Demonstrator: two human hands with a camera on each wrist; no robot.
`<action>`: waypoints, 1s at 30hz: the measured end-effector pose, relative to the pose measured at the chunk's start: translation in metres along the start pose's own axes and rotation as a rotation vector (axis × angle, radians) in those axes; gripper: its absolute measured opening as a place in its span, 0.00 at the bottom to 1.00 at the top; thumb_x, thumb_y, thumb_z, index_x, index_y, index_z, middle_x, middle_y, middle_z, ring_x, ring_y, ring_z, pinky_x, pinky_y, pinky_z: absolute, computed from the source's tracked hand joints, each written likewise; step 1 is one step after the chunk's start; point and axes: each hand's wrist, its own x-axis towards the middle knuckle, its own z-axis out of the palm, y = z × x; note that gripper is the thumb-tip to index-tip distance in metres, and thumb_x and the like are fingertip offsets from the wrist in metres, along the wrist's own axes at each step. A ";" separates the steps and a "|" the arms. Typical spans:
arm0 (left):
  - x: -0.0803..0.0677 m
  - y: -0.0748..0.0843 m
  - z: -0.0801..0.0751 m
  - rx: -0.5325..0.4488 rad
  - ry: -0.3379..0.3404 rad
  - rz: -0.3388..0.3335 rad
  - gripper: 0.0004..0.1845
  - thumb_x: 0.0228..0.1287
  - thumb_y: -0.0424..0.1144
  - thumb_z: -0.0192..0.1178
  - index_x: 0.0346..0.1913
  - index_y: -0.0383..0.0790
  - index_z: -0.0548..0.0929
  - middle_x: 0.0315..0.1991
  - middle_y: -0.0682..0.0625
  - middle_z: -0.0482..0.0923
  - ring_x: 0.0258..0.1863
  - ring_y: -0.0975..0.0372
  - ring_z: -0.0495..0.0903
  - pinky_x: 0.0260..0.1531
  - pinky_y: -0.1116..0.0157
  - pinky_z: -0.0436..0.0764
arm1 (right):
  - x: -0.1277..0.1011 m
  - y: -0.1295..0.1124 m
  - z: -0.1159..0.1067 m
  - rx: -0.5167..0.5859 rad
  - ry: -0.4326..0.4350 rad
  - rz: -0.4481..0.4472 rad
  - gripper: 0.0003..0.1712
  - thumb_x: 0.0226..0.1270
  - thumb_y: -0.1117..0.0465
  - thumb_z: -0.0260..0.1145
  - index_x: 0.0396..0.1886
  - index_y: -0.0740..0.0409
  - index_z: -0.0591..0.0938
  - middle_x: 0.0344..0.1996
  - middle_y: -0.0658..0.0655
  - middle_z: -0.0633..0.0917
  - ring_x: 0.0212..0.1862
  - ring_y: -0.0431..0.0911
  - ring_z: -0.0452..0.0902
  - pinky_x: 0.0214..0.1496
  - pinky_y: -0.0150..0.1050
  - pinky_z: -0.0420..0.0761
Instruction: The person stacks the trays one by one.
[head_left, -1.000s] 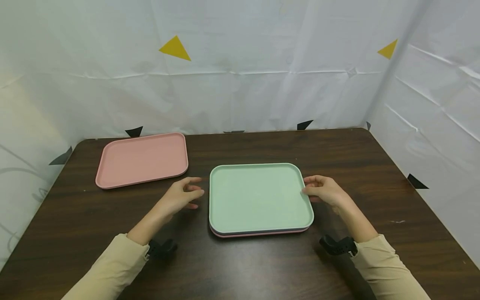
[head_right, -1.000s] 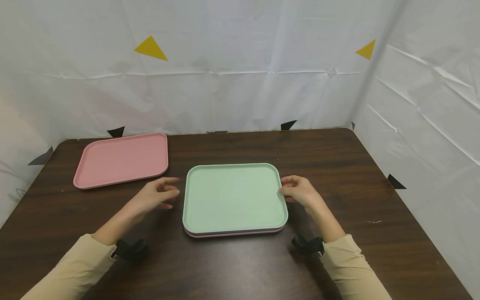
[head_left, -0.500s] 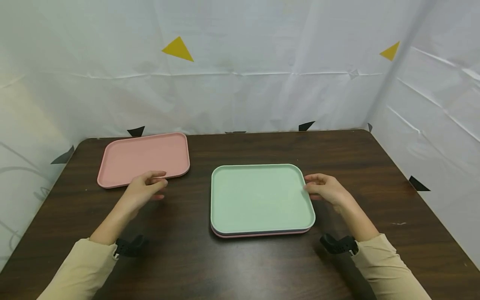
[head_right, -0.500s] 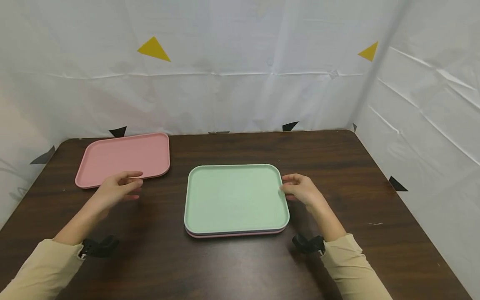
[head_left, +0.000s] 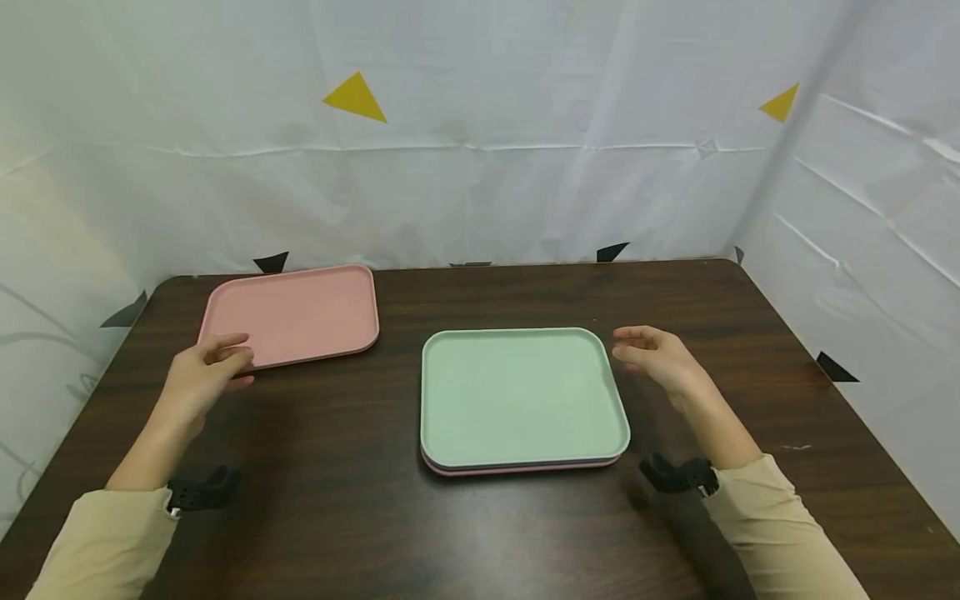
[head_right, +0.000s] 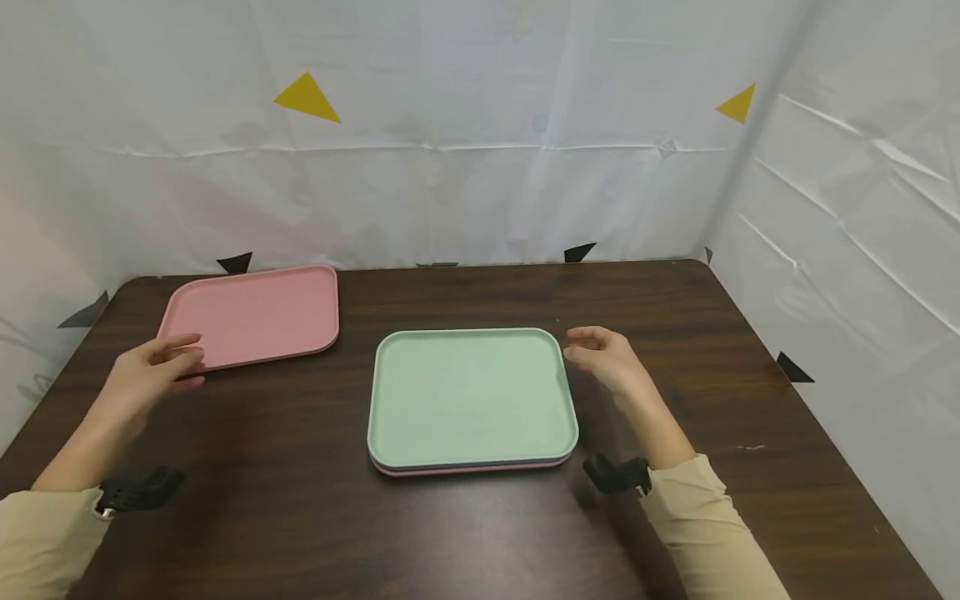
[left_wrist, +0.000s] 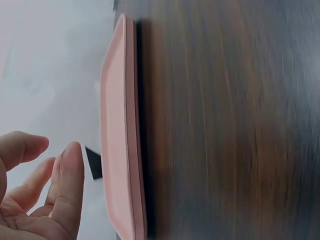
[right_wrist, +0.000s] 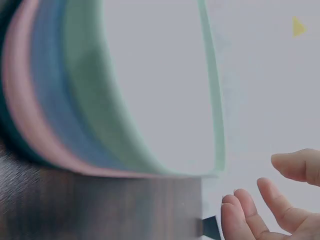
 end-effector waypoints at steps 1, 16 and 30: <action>0.001 -0.001 -0.002 0.000 0.026 -0.008 0.30 0.71 0.40 0.50 0.68 0.23 0.61 0.33 0.71 0.71 0.31 0.82 0.76 0.34 0.78 0.84 | 0.000 -0.002 0.000 0.003 0.000 -0.003 0.30 0.73 0.59 0.53 0.69 0.70 0.61 0.66 0.72 0.65 0.65 0.64 0.65 0.70 0.55 0.68; 0.012 -0.022 -0.027 -0.014 0.207 -0.093 0.29 0.69 0.36 0.50 0.68 0.21 0.60 0.26 0.73 0.68 0.24 0.83 0.75 0.28 0.82 0.82 | 0.005 -0.028 0.013 0.128 -0.078 -0.023 0.31 0.72 0.61 0.53 0.71 0.68 0.59 0.71 0.68 0.61 0.71 0.58 0.60 0.73 0.47 0.67; 0.021 -0.036 -0.042 0.022 0.245 -0.223 0.31 0.67 0.37 0.53 0.69 0.26 0.62 0.26 0.69 0.68 0.20 0.80 0.74 0.23 0.81 0.77 | 0.015 -0.065 0.045 0.233 -0.129 -0.084 0.26 0.72 0.66 0.50 0.67 0.70 0.63 0.68 0.68 0.66 0.69 0.58 0.63 0.71 0.44 0.70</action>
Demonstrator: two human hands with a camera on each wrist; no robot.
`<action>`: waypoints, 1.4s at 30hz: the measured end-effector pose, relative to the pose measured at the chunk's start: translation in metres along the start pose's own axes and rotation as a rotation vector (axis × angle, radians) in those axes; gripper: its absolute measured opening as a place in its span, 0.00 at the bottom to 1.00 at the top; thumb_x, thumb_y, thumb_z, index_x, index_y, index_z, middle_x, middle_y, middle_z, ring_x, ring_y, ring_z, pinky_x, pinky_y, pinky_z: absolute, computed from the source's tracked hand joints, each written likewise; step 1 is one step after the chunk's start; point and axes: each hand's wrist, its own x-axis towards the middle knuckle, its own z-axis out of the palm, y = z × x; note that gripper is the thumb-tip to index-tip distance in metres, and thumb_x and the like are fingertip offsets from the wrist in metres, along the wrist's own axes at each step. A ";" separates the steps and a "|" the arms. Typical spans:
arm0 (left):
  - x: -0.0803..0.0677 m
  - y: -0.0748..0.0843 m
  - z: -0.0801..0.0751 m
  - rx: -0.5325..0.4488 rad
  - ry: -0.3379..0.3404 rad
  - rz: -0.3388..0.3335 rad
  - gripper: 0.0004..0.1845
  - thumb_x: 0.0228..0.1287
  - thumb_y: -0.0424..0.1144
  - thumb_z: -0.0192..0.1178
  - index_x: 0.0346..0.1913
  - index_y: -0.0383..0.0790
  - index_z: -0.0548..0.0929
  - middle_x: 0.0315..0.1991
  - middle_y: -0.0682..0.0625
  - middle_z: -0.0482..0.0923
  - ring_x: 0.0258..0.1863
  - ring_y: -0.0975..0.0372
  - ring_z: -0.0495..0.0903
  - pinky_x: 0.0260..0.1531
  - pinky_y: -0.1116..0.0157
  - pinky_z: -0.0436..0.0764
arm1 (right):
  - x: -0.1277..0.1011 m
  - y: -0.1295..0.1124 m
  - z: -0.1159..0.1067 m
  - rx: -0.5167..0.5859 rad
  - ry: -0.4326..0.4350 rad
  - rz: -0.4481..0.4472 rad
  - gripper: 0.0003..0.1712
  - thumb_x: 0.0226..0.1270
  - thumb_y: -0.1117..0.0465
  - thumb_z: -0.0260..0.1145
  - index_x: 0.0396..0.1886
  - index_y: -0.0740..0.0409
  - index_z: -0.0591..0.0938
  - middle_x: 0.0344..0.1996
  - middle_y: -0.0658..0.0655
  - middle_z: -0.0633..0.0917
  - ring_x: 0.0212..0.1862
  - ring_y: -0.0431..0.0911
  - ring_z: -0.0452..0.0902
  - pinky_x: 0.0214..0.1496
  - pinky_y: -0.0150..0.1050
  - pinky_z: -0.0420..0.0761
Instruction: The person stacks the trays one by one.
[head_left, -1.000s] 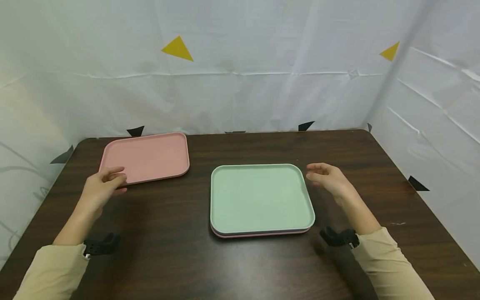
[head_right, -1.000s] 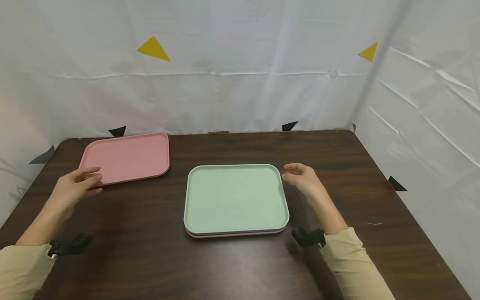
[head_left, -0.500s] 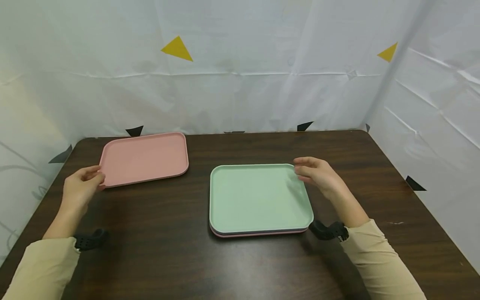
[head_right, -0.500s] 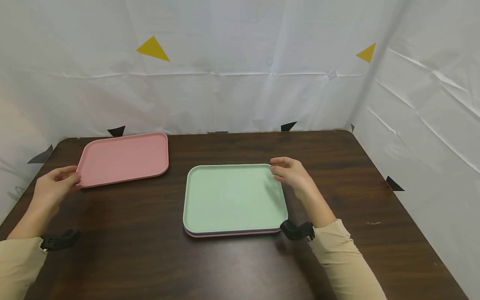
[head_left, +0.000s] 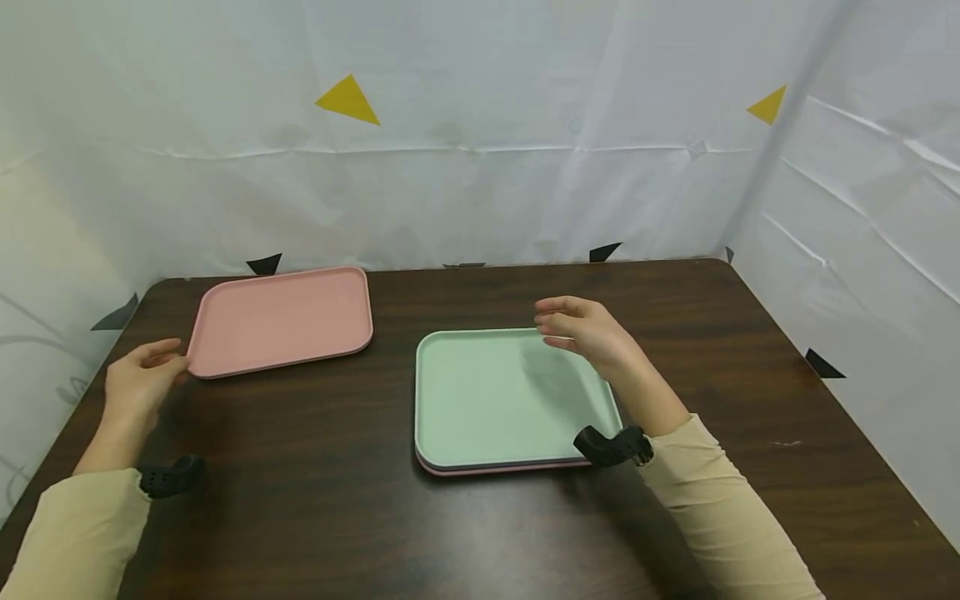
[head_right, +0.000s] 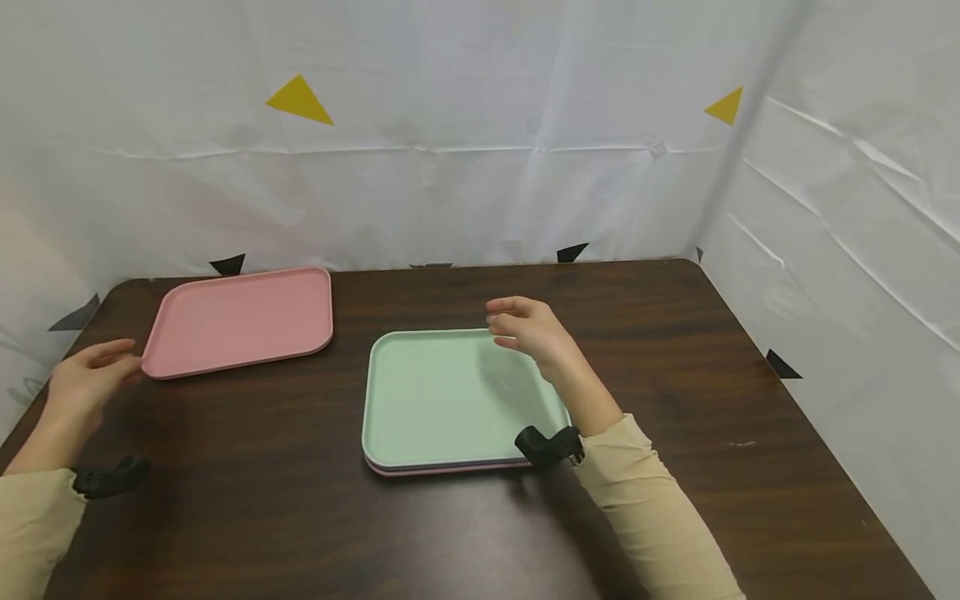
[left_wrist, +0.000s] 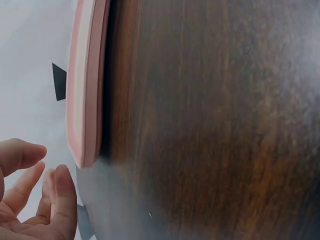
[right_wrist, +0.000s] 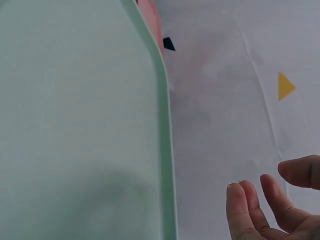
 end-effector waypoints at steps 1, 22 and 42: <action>0.001 -0.001 0.000 0.003 0.006 -0.013 0.31 0.67 0.37 0.54 0.69 0.26 0.62 0.26 0.69 0.67 0.20 0.81 0.73 0.22 0.81 0.77 | 0.001 -0.002 0.004 0.004 -0.007 -0.003 0.25 0.72 0.66 0.50 0.67 0.69 0.64 0.67 0.68 0.66 0.69 0.58 0.64 0.71 0.45 0.70; 0.010 -0.005 0.000 0.098 -0.057 -0.090 0.34 0.68 0.35 0.49 0.71 0.22 0.51 0.53 0.29 0.65 0.18 0.79 0.69 0.19 0.80 0.74 | 0.026 -0.029 0.092 0.080 -0.125 -0.002 0.21 0.72 0.67 0.52 0.63 0.66 0.70 0.63 0.67 0.72 0.66 0.58 0.69 0.67 0.44 0.75; 0.016 -0.006 0.007 0.078 -0.112 -0.087 0.32 0.69 0.34 0.45 0.70 0.19 0.50 0.65 0.24 0.57 0.19 0.84 0.68 0.21 0.82 0.77 | 0.041 -0.026 0.163 0.189 -0.191 0.064 0.22 0.72 0.68 0.51 0.65 0.64 0.70 0.65 0.65 0.70 0.67 0.58 0.67 0.68 0.45 0.74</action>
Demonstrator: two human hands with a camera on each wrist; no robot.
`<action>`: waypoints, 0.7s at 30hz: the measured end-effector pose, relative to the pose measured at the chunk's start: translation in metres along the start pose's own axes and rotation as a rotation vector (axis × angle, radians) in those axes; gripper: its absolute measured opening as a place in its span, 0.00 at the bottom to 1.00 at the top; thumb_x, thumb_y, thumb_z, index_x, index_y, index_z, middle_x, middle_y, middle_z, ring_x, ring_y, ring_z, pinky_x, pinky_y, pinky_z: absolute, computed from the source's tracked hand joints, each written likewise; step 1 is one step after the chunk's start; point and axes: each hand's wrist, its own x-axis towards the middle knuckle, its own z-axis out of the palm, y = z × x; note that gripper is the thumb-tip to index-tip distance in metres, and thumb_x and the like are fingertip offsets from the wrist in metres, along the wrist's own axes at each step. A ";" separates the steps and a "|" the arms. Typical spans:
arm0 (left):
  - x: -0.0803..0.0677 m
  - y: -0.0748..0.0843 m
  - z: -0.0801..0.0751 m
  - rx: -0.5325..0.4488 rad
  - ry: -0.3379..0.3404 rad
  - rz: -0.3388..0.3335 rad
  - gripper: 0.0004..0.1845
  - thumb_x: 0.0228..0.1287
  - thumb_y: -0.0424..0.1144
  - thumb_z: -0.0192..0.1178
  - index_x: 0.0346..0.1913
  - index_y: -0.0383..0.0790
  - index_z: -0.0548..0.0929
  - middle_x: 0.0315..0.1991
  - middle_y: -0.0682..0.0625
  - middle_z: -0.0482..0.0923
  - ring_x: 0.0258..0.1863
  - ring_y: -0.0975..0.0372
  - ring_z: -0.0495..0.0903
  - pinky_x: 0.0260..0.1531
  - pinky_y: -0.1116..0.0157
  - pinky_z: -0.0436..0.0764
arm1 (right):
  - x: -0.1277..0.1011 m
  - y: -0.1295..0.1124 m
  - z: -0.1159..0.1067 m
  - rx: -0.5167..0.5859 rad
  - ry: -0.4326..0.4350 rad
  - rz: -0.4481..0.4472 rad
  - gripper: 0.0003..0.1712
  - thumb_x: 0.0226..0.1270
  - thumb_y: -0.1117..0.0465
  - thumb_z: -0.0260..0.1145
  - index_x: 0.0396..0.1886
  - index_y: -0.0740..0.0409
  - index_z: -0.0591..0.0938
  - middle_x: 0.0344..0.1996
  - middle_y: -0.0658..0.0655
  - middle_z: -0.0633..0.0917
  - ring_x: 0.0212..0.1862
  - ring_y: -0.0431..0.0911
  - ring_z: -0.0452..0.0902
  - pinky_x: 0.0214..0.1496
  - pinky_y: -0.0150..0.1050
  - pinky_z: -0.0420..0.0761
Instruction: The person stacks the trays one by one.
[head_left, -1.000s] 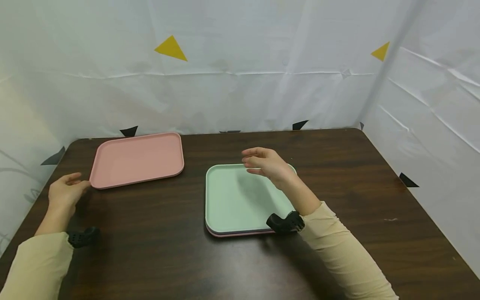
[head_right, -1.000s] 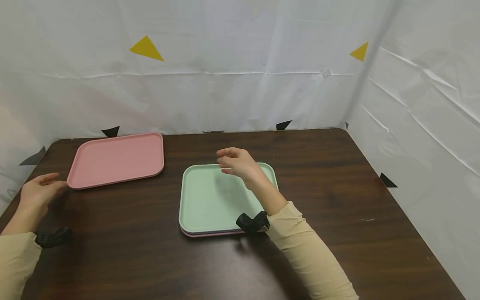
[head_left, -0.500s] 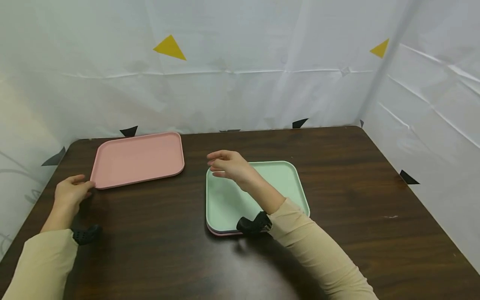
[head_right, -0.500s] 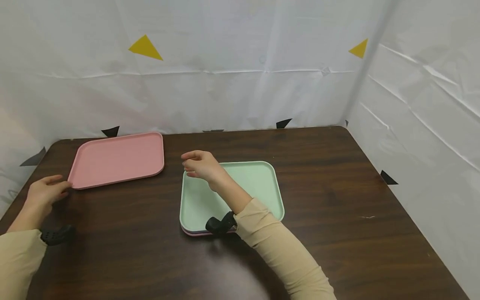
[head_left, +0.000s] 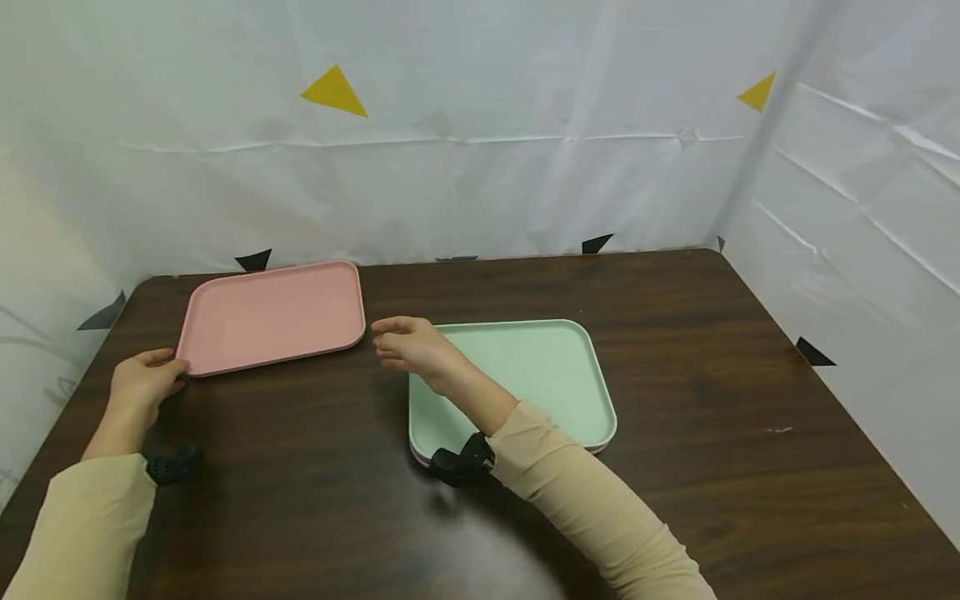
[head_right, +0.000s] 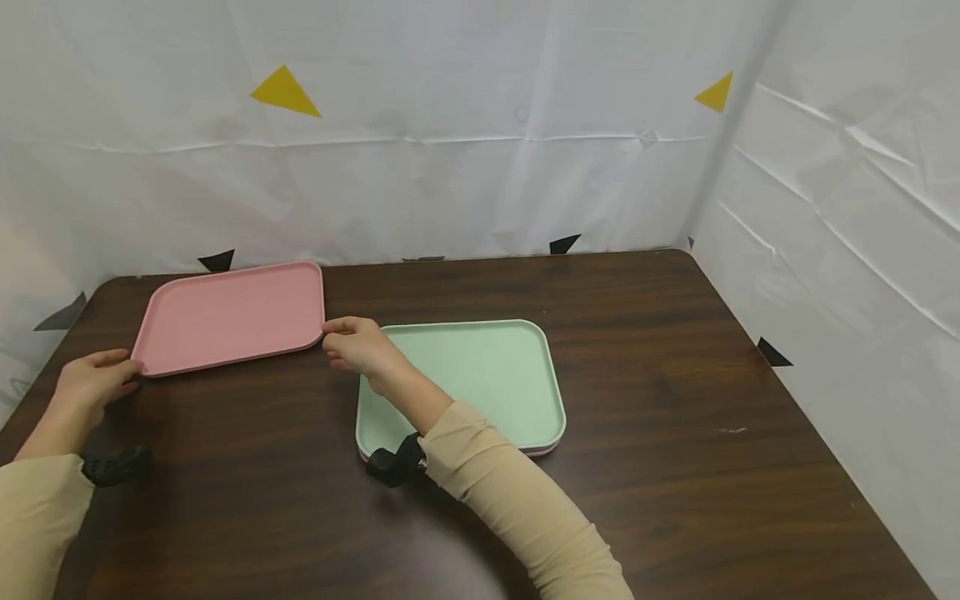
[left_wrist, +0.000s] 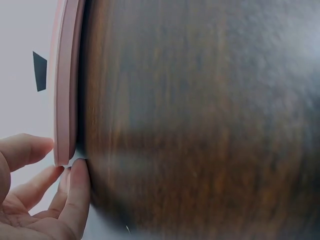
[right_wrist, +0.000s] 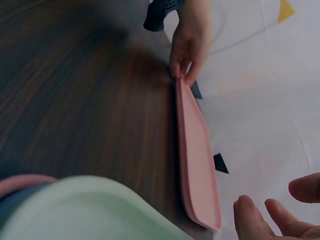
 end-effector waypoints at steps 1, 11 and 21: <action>0.000 0.000 0.000 -0.001 0.001 -0.001 0.32 0.69 0.34 0.45 0.70 0.19 0.50 0.65 0.24 0.58 0.19 0.84 0.68 0.21 0.82 0.78 | 0.002 0.000 0.002 0.009 0.002 0.003 0.23 0.72 0.68 0.51 0.65 0.64 0.70 0.66 0.65 0.69 0.67 0.58 0.67 0.68 0.45 0.74; 0.001 -0.002 0.002 -0.043 -0.005 0.006 0.32 0.65 0.26 0.48 0.69 0.18 0.52 0.58 0.25 0.63 0.20 0.83 0.70 0.22 0.81 0.80 | 0.022 0.010 0.015 0.078 0.045 0.068 0.26 0.70 0.70 0.51 0.67 0.67 0.67 0.68 0.66 0.67 0.67 0.60 0.65 0.69 0.47 0.72; 0.003 -0.004 0.000 -0.053 0.009 0.001 0.32 0.62 0.23 0.50 0.69 0.18 0.55 0.43 0.34 0.73 0.20 0.81 0.71 0.23 0.79 0.82 | 0.038 0.015 0.029 0.076 0.065 0.104 0.29 0.69 0.68 0.52 0.69 0.66 0.64 0.67 0.65 0.69 0.68 0.58 0.66 0.68 0.45 0.74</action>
